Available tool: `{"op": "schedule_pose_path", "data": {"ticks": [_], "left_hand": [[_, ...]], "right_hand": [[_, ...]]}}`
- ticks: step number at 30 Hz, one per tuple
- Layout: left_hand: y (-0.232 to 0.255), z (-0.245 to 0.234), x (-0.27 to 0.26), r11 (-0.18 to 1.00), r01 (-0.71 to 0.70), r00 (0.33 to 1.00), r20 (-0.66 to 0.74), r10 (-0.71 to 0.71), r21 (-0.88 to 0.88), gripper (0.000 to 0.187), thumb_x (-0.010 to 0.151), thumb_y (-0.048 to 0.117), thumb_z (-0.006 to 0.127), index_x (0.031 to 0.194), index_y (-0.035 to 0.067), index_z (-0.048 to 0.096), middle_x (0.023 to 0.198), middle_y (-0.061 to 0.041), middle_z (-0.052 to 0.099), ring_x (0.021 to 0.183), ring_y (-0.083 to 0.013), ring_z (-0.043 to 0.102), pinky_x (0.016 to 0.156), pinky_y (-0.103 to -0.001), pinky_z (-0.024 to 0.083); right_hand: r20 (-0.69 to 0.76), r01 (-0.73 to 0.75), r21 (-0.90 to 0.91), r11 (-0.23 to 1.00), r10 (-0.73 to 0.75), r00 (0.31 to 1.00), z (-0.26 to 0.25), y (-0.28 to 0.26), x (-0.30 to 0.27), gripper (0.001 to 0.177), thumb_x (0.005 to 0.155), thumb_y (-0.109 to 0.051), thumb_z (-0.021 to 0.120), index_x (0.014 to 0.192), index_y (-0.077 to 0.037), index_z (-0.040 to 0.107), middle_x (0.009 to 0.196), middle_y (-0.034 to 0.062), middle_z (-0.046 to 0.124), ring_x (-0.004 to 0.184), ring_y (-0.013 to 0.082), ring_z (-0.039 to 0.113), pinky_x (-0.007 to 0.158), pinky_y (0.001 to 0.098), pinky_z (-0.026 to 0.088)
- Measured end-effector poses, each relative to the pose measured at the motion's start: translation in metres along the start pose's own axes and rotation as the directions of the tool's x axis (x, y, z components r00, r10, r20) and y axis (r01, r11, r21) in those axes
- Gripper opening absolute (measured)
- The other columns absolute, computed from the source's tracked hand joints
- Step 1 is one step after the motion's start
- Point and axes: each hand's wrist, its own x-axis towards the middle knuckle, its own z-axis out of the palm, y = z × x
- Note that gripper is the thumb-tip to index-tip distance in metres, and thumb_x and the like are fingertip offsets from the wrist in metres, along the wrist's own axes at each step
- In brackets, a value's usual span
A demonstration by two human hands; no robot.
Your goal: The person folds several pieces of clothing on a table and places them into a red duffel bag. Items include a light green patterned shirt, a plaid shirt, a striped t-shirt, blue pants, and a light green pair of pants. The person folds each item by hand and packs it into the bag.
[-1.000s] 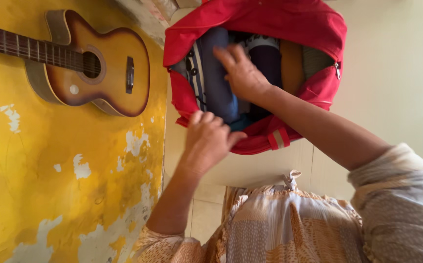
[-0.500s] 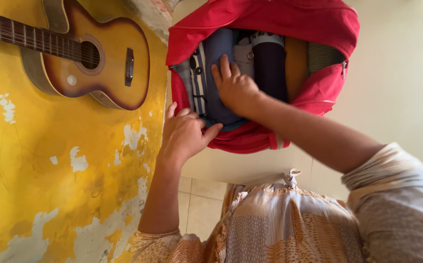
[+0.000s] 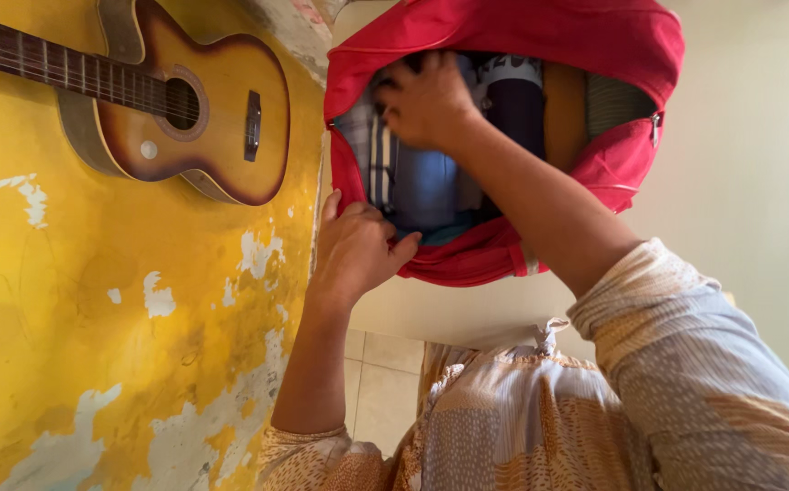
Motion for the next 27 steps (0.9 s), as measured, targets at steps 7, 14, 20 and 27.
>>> {"op": "schedule_pose_path", "data": {"ticks": [7,14,20,27], "left_hand": [[-0.003,0.008,0.002,0.999,-0.025,0.995,-0.093,0.021,-0.047,0.039,0.084,0.045,0.072,0.071,0.009,0.081,0.078,-0.009,0.074,0.093,-0.0267,0.065,0.114,-0.059,0.03],[-0.012,0.022,0.001,0.992,-0.069,0.989,-0.135,0.054,-0.108,0.032,0.084,0.04,0.072,0.077,0.01,0.081,0.083,-0.008,0.074,0.096,-0.0269,0.065,0.114,-0.059,0.032],[-0.01,0.028,-0.007,0.996,-0.045,0.993,-0.116,0.036,-0.08,0.026,0.084,0.032,0.069,0.073,0.01,0.08,0.083,-0.007,0.075,0.098,-0.0254,0.065,0.117,-0.059,0.03],[-0.011,0.031,-0.007,0.991,-0.07,0.983,-0.178,0.05,-0.111,0.024,0.084,0.031,0.069,0.078,0.011,0.08,0.088,-0.007,0.075,0.099,-0.0262,0.065,0.116,-0.059,0.03]], "right_hand": [[0.105,-0.066,0.094,0.993,0.056,0.993,-0.021,-0.002,-0.015,0.059,0.101,-0.062,0.052,0.152,-0.034,0.049,0.165,0.0052,0.03,0.141,0.0514,0.035,0.109,0.0696,0.033],[0.494,0.146,0.046,0.988,-0.149,0.857,-0.044,-0.023,-0.076,0.096,0.081,-0.067,0.068,0.161,-0.043,0.022,0.172,0.0072,-0.011,0.152,0.0543,-0.008,0.115,0.071,0.022],[0.417,0.134,0.08,0.988,-0.155,0.896,-0.04,-0.033,-0.087,0.101,0.081,-0.061,0.076,0.162,-0.037,0.021,0.172,0.0093,-0.012,0.152,0.0532,-0.012,0.116,0.0676,0.027],[0.395,0.11,0.256,0.96,-0.208,0.895,-0.044,-0.021,-0.077,0.117,0.069,-0.034,0.088,0.163,-0.036,0.018,0.171,0.009,-0.012,0.151,0.0549,-0.006,0.119,0.0664,0.023]]}}
